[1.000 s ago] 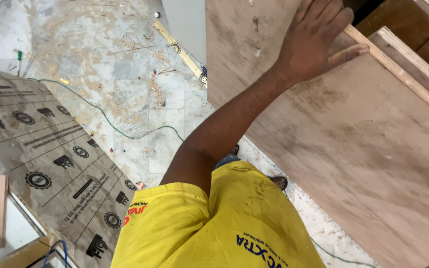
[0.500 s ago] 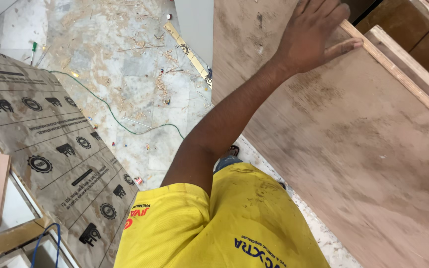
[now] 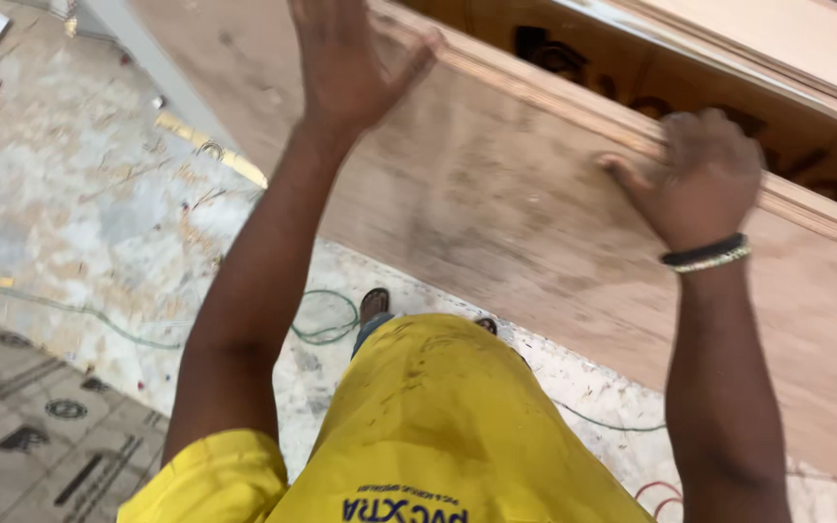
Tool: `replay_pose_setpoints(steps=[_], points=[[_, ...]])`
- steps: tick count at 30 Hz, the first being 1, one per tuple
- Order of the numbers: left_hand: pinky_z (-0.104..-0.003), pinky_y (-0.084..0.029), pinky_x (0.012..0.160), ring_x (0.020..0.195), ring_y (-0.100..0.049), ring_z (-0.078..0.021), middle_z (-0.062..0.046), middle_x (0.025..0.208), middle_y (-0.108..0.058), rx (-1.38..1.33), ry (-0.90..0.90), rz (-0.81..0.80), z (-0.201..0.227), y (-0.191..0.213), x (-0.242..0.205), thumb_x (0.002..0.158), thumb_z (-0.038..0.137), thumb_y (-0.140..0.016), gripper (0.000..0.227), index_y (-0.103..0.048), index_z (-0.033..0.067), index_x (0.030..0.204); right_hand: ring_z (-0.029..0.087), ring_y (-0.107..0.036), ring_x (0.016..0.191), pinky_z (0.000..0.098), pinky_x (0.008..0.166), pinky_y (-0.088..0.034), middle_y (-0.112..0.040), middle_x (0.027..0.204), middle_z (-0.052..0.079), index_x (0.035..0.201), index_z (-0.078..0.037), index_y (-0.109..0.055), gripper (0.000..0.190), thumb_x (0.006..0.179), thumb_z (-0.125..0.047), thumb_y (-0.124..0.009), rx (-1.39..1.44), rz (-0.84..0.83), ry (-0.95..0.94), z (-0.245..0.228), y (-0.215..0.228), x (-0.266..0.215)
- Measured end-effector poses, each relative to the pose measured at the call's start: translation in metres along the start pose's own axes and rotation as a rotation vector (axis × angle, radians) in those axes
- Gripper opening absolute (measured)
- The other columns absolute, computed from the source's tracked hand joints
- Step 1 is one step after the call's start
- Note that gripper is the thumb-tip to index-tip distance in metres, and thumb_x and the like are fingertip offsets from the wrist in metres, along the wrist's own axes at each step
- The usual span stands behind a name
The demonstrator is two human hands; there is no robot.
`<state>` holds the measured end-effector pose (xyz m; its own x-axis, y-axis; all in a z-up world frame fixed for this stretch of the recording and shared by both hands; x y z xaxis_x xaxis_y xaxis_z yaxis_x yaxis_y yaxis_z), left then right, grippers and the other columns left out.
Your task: The person removes a hole saw bit from a power drill and inspects it. They then lift and position a large wooden panel into a cabinet frame, aligning it with the structure.
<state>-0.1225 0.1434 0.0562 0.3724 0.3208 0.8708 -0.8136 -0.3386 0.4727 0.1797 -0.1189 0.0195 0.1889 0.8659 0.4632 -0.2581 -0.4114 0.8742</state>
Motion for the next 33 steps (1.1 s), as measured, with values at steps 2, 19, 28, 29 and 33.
replay_pose_setpoints(steps=[2,19,28,29,33], points=[[-0.053,-0.035,0.111,0.125,-0.053,-0.0343,-0.016,0.129,-0.060,-0.204,-0.079,-0.260,0.059,-0.024,0.011,0.097,0.055,-0.080,0.064,-0.062,0.0023,0.130,0.026,-0.054,0.095,0.0439,0.082,-0.043,-0.056,0.097,0.008,0.108,-0.009,-0.067,0.064,0.087,-0.067,-0.085,0.023,-0.018,0.015,-0.005,0.008,0.000],[-0.045,-0.043,0.100,0.094,-0.059,-0.0267,-0.006,0.097,-0.061,-0.091,-0.162,-0.492,0.174,-0.092,0.006,0.090,0.080,-0.074,0.074,-0.064,0.0077,0.097,0.027,-0.060,0.126,0.0479,0.112,-0.046,-0.069,0.133,0.011,0.141,-0.014,-0.067,0.053,0.100,-0.046,-0.080,0.452,0.064,-0.017,0.125,0.052,-0.065],[-0.041,-0.044,0.100,0.085,-0.059,-0.0227,-0.004,0.087,-0.060,0.023,-0.177,-0.570,0.181,-0.084,-0.006,0.091,0.085,-0.069,0.075,-0.064,0.0106,0.096,0.027,-0.063,0.090,0.0390,0.087,-0.049,-0.072,0.103,0.012,0.106,-0.003,-0.073,0.067,0.116,-0.056,-0.034,0.076,-0.074,-0.411,0.342,0.087,-0.266],[-0.040,-0.043,0.097,0.086,-0.059,-0.0230,-0.004,0.088,-0.061,0.007,-0.169,-0.568,0.183,-0.079,-0.007,0.090,0.083,-0.068,0.073,-0.064,0.0103,0.097,0.027,-0.061,0.085,0.0401,0.084,-0.048,-0.070,0.096,0.012,0.102,-0.003,-0.073,0.069,0.117,-0.057,-0.033,0.030,-0.068,-0.431,0.348,0.084,-0.279],[-0.038,-0.042,0.096,0.091,-0.062,-0.0225,-0.002,0.092,-0.063,-0.004,-0.154,-0.573,0.188,-0.067,-0.013,0.090,0.081,-0.065,0.070,-0.063,0.0107,0.098,0.026,-0.054,0.074,0.0390,0.072,-0.042,-0.062,0.079,0.011,0.081,-0.004,-0.066,0.076,0.122,-0.059,-0.034,0.000,0.175,-0.403,0.358,0.053,-0.311]])
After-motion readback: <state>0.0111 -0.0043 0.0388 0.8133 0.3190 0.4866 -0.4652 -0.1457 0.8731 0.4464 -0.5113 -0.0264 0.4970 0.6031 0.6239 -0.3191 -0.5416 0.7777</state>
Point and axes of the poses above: each hand's wrist, its own x-axis towards the middle knuckle, its own y-axis out of the back of the hand, z = x × y, the point moved 4 cm from there along x, towards the middle knuckle
